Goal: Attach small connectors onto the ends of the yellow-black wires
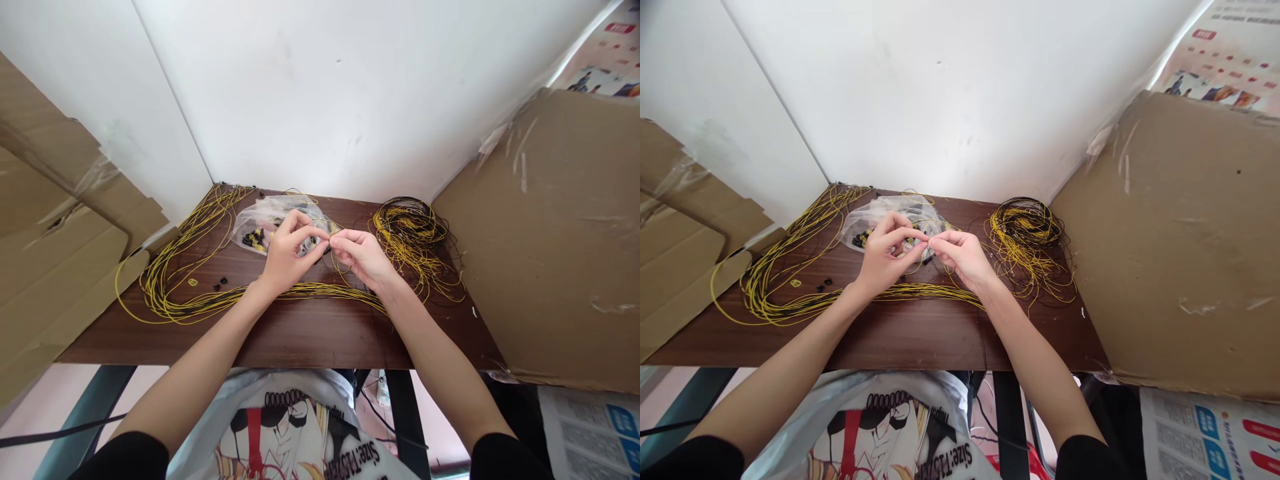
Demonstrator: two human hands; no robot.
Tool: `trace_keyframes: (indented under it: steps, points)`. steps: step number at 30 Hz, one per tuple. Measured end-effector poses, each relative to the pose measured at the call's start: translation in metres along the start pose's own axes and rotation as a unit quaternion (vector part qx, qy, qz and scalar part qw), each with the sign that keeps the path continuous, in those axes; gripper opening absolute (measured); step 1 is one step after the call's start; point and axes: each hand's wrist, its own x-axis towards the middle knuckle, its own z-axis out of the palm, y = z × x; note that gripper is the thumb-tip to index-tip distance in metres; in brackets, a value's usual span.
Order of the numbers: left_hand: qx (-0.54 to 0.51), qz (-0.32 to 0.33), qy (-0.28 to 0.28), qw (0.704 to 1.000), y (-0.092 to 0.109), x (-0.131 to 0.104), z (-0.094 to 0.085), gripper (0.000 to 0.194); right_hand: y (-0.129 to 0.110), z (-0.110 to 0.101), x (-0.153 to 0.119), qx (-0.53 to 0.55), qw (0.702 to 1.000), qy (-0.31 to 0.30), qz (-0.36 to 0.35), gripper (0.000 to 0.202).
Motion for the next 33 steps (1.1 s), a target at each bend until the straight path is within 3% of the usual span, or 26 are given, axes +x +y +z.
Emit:
trace_keyframes:
  steps: [11, 14, 17, 20, 25, 28, 33]
  points:
    - [-0.050, -0.049, -0.035, 0.997, 0.0012, 0.0034, -0.0020, 0.003, 0.0027, -0.0065, 0.0006, -0.064, 0.997, -0.008, -0.040, 0.018]
    - [-0.074, -0.085, -0.026, 0.993, 0.0022, 0.0046, -0.0021, 0.003, 0.0035, -0.0064, 0.0009, -0.117, 0.989, -0.005, -0.090, 0.025]
    - [-0.097, -0.124, -0.009, 0.987, 0.0020, 0.0055, -0.0023, 0.003, 0.0028, -0.0043, -0.0010, -0.205, 0.955, 0.023, -0.211, 0.029]
    - [-0.140, -0.171, -0.007, 0.975, 0.0010, 0.0060, -0.0018, 0.004, 0.0015, -0.0015, -0.0048, -0.315, 0.889, 0.031, -0.331, 0.027]
    - [-0.273, -0.269, -0.041, 0.923, 0.0031, 0.0061, -0.0007, 0.013, 0.0034, 0.0003, -0.0072, -0.412, 0.811, -0.001, -0.414, 0.026]
    - [-0.323, -0.315, -0.040, 0.892, 0.0051, 0.0059, -0.0011, 0.019, 0.0049, -0.0006, -0.0060, -0.416, 0.801, -0.004, -0.431, 0.023]
    - [-0.358, -0.378, -0.042, 0.853, 0.0035, 0.0051, -0.0006, 0.022, 0.0044, -0.0031, -0.0054, -0.421, 0.818, -0.004, -0.392, 0.019]
